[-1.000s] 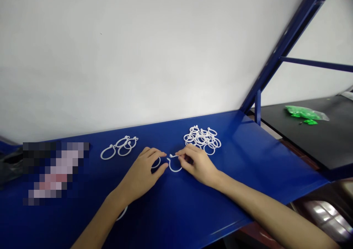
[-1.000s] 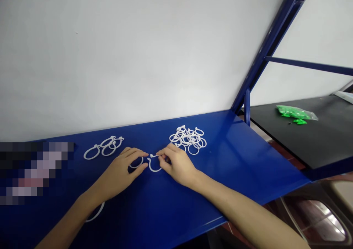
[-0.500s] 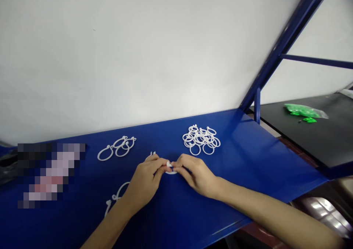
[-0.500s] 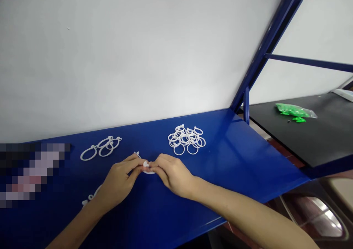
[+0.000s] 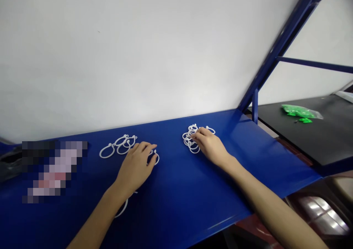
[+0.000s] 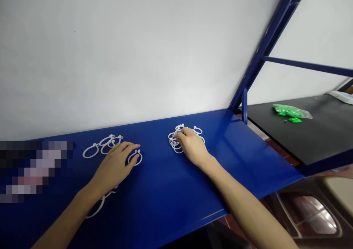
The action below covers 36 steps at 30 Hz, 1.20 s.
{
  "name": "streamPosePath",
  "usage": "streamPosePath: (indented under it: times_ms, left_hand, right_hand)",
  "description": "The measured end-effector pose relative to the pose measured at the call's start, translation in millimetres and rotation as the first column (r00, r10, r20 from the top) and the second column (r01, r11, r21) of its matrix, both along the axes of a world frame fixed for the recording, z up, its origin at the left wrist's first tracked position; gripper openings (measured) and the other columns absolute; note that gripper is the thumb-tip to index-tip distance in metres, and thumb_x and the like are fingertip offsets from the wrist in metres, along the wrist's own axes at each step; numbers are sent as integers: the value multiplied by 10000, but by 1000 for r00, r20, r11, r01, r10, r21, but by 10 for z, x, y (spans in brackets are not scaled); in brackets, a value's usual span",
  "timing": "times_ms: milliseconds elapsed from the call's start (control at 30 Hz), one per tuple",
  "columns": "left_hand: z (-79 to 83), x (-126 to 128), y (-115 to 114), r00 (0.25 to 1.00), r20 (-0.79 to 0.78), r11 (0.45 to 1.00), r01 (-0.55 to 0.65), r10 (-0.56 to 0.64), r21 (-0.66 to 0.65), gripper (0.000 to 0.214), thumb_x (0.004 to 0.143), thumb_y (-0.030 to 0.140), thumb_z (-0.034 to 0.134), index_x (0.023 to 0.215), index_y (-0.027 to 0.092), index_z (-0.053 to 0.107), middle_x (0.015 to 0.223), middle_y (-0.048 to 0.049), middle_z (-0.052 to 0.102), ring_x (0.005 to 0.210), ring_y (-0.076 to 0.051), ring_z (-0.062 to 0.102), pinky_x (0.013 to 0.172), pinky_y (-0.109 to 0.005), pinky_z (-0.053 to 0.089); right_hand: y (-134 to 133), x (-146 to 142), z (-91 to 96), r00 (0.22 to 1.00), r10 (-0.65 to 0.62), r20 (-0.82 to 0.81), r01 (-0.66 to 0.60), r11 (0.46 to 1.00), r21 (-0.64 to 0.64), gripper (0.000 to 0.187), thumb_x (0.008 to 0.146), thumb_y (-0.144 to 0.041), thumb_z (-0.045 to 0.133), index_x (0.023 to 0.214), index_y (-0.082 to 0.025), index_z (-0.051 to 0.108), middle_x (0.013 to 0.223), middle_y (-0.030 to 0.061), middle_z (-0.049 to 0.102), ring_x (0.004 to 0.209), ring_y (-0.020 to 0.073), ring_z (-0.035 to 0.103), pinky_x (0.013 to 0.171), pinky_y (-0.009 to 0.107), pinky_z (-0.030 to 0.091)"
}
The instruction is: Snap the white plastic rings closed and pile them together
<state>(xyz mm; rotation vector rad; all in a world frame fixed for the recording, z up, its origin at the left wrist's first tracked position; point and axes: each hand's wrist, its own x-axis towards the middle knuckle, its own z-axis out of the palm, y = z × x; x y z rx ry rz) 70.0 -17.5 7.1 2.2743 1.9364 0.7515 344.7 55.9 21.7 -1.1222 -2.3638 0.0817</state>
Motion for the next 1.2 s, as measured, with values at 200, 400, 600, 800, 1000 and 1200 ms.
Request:
streamPosePath:
  times_ms: [200,400,600,800,1000,1200]
  left_hand:
    - [-84,-69,44,997,-74,998,-29,26,-49,217,915,322,511,995,214,682,994,-70,698,1000,-284,586,959,-484,441]
    - [-61,-46,32,996,-79,999,-35,32,-37,157,896,309,536,929,239,673,910,-48,689,919,-259,579,920,-447,429]
    - [-78,-55,31,993,-100,996,-72,67,-44,185,901,326,547,1006,228,663,937,-57,696,960,-285,597,884,-449,440]
    - [-64,-53,26,982,-152,993,-114,109,-26,163,916,325,526,877,219,643,860,-58,702,933,-301,600,851,-462,441]
    - [69,109,-42,954,283,991,-73,101,-108,163,892,389,575,959,247,618,844,3,743,801,-208,671,757,-358,489]
    - [133,277,-132,801,591,969,64,92,-238,263,839,466,654,983,247,634,850,12,766,770,-180,702,682,-299,491]
  right_hand:
    - [121,192,85,989,61,138,-56,998,-40,128,972,-148,559,936,-195,673,919,75,654,881,219,565,787,351,495]
    - [148,297,115,980,94,175,-79,993,-91,81,927,-147,635,933,-205,691,945,74,640,908,225,551,770,338,479]
    - [142,284,100,983,104,149,-96,993,-62,115,919,-129,628,971,-213,688,943,76,636,902,232,547,776,354,480]
    - [57,170,161,997,51,55,-51,999,-1,124,983,-204,550,986,-191,673,921,91,648,865,232,561,778,381,500]
    - [-289,-185,60,951,241,-196,-270,952,-143,177,986,-333,583,1094,-196,613,993,68,688,925,209,636,832,364,527]
    - [-488,-425,-96,876,191,-442,-362,866,-344,122,978,-266,580,1074,-192,570,858,14,683,738,145,655,671,265,523]
